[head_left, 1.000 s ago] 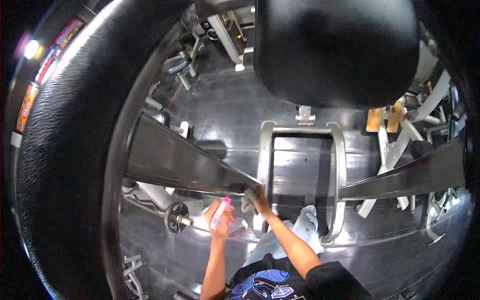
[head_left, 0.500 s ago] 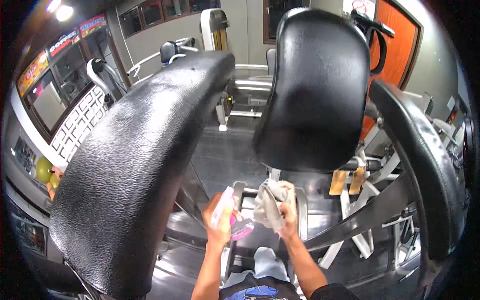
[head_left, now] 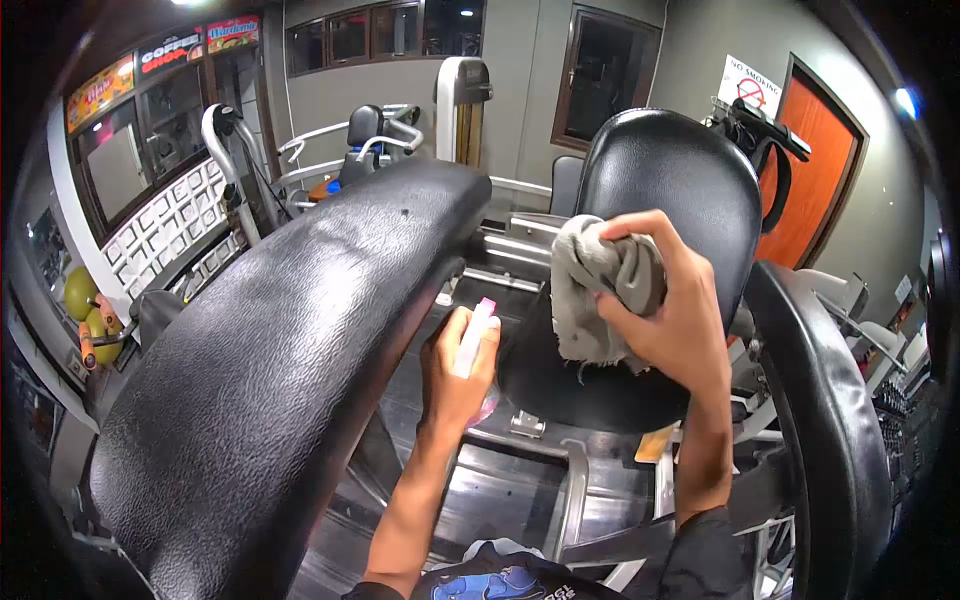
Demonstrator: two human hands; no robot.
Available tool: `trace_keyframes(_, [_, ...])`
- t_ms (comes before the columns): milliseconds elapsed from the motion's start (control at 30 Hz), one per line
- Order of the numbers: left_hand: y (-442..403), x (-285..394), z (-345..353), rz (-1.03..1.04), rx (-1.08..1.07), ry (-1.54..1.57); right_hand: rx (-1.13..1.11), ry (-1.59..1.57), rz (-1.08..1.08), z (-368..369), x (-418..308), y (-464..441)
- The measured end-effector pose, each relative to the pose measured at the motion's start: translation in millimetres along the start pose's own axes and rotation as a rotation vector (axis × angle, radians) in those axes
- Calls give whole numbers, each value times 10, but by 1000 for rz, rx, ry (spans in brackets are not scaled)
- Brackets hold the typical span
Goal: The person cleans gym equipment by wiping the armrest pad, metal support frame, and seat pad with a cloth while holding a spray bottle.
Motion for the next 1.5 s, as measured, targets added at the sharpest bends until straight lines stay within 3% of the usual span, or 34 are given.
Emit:
trace_keyframes(100, [-93,-35,39,97,61,-90,-111,87,-63,-20,42,-265])
trace_keyframes(167, [-119,-45,32,-17,45,-45,-146,124,-131,36,47,-395])
trace_keyframes(233, [-167,-98,27,22,51,-27,-267,194,-193,134,30,-491])
trace_keyframes(333, [-187,-171,-18,234,53,-180,-418,205,-311,401,152,-591])
trace_keyframes(500, [-169,-64,-107,86,-27,-103,-540,376,-450,1021,457,-615])
trace_keyframes(600, [-161,-27,-166,89,-75,-99,-454,494,-545,1218,587,-538])
trace_keyframes(700, [-136,-71,-162,129,-82,-73,-656,700,-476,1312,582,-469])
trace_keyframes(767, [-162,-38,-158,177,-32,-148,-636,707,-515,1283,548,-554])
trace_keyframes(833, [-163,-18,-123,134,-21,-121,-886,787,-404,1187,511,-658])
trace_keyframes(867, [-159,-22,-101,83,-12,-95,-804,692,-471,1175,635,-673])
trace_keyframes(1033, [-207,-3,-38,134,87,-111,-831,719,-510,1350,660,-681])
trace_keyframes(1100, [-224,6,-14,240,155,-177,-628,664,-560,1372,674,-638])
trace_keyframes(1233, [-219,4,-3,173,154,-161,-644,771,-336,1303,541,-611])
trace_keyframes(1300, [-212,-40,-10,177,161,-203,-729,772,-45,1085,483,-748])
trace_keyframes(1467, [-217,-47,-8,201,175,-230,-765,722,-131,1256,760,-821])
trace_keyframes(1500, [-214,-60,-3,187,176,-228,-642,646,-169,1289,793,-829])
Point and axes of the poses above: each hand's wrist, its own y-axis away from the middle knuckle, its own z-axis out of the palm, x = y × z, the point moved 2 cm from there along -y, towards the middle knuckle, and after that the axes turned 2 degrees about -y, right-handed, at the moved point
